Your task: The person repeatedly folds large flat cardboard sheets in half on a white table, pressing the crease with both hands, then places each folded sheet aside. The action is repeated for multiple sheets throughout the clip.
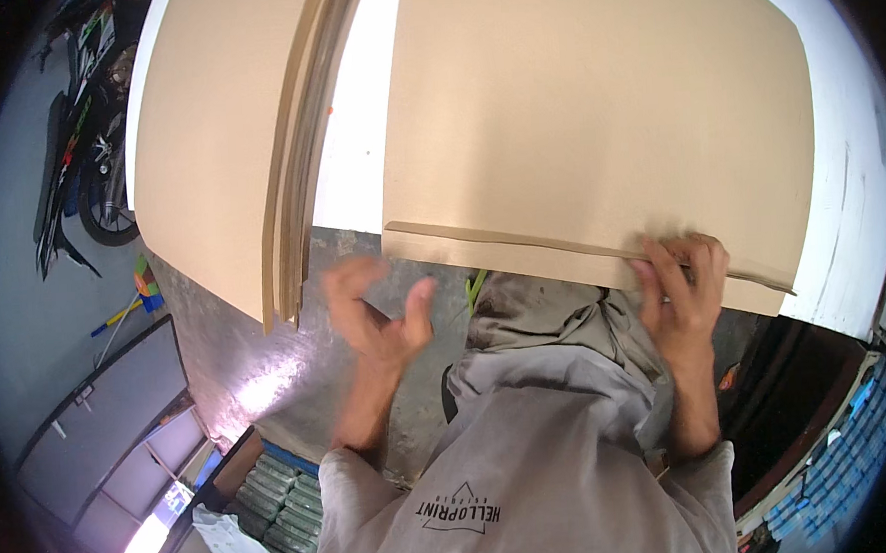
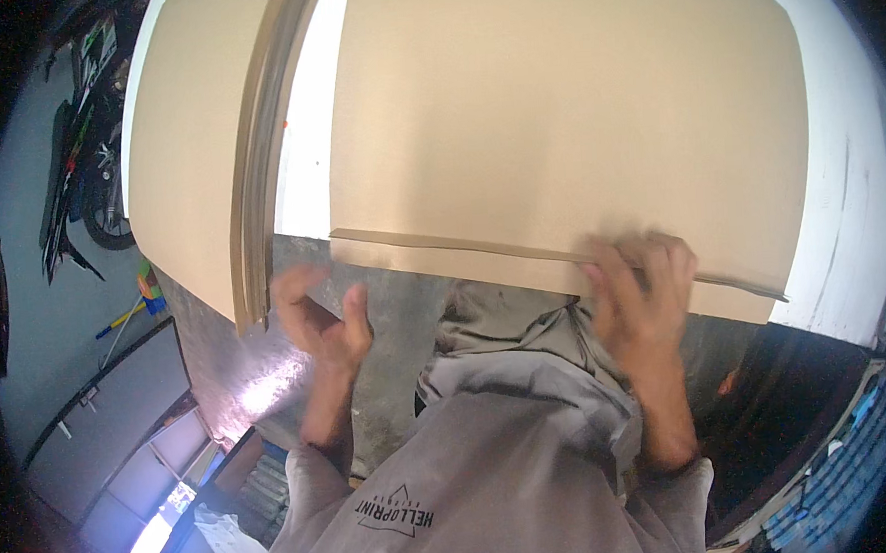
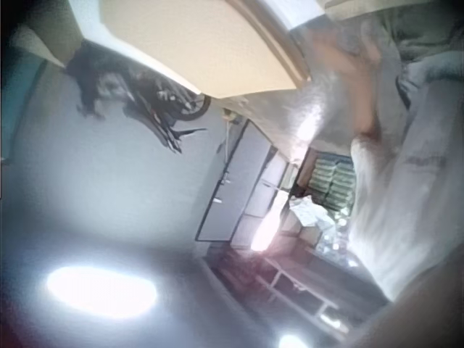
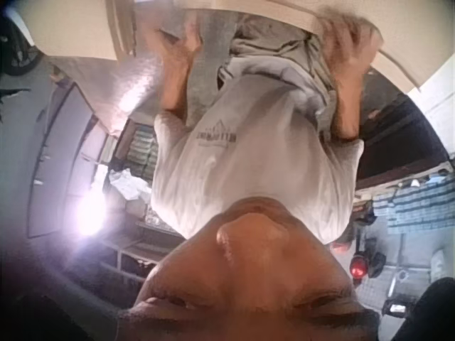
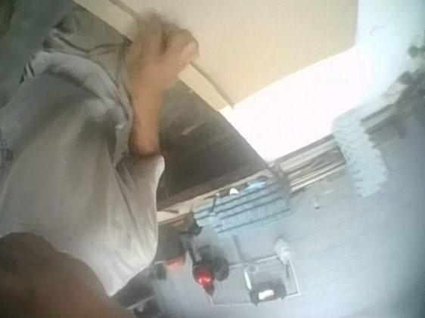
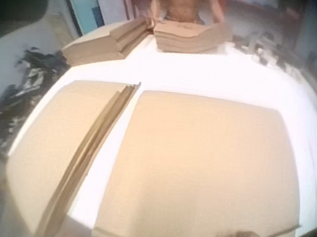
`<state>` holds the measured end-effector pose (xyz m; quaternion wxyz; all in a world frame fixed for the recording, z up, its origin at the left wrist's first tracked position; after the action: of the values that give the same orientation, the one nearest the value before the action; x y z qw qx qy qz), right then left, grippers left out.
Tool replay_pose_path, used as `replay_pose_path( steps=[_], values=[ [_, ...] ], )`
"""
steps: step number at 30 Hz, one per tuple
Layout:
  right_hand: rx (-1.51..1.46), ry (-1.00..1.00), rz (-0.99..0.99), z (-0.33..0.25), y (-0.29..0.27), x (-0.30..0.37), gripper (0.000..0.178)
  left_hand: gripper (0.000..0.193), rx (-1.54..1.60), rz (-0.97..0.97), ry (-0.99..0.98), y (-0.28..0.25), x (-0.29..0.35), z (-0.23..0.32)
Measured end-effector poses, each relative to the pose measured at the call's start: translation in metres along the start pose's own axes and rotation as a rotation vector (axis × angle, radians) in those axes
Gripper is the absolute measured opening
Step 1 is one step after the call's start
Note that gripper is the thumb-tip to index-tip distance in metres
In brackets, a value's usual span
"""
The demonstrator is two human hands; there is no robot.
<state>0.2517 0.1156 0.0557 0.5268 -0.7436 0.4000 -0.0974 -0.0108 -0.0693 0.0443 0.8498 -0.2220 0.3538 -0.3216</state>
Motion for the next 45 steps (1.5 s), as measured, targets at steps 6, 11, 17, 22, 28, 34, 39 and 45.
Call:
replay_pose_path(
  steps=[6,11,17,22,28,34,39,45],
  values=[
    [-0.064,0.02,0.253,0.004,-0.038,0.022,0.024,0.032,0.138,-0.136,0.215,0.015,0.01,0.112],
    [-0.216,-0.013,0.195,-0.041,-0.044,0.017,0.021,0.023,-0.256,-0.429,0.615,0.064,-0.022,0.194],
    [0.024,-0.068,0.549,-0.05,-0.123,0.066,0.032,0.02,0.182,-0.743,0.476,0.101,-0.056,0.177],
    [-0.026,-0.069,0.695,-0.031,-0.151,0.116,0.037,0.009,0.747,-0.342,-0.147,0.044,-0.197,0.114],
    [-0.132,0.019,0.706,0.01,-0.141,0.136,0.04,0.009,0.654,0.815,0.213,-0.198,-0.225,0.098],
    [-0.285,0.189,0.725,0.037,-0.114,0.148,0.032,0.007,-0.197,0.959,0.709,-0.241,-0.165,0.172],
    [-0.295,0.163,0.666,0.037,-0.104,0.135,0.028,0.014,-0.552,0.35,0.544,-0.186,-0.227,0.079],
    [-0.439,0.192,0.569,0.041,-0.089,0.126,0.025,0.011,-0.463,-0.059,0.066,-0.094,-0.187,-0.111]
  ],
)
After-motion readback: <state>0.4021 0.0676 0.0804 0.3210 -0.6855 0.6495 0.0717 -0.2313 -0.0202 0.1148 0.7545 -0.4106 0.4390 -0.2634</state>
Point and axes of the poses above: each hand's wrist, its own x-axis away from the middle knuckle, its own y-axis out of the palm, z = x × y, the point moved 10 cm from there along -x, towards the middle knuckle, and after that the axes turned 2 degrees about x, right-handed, at the moved point
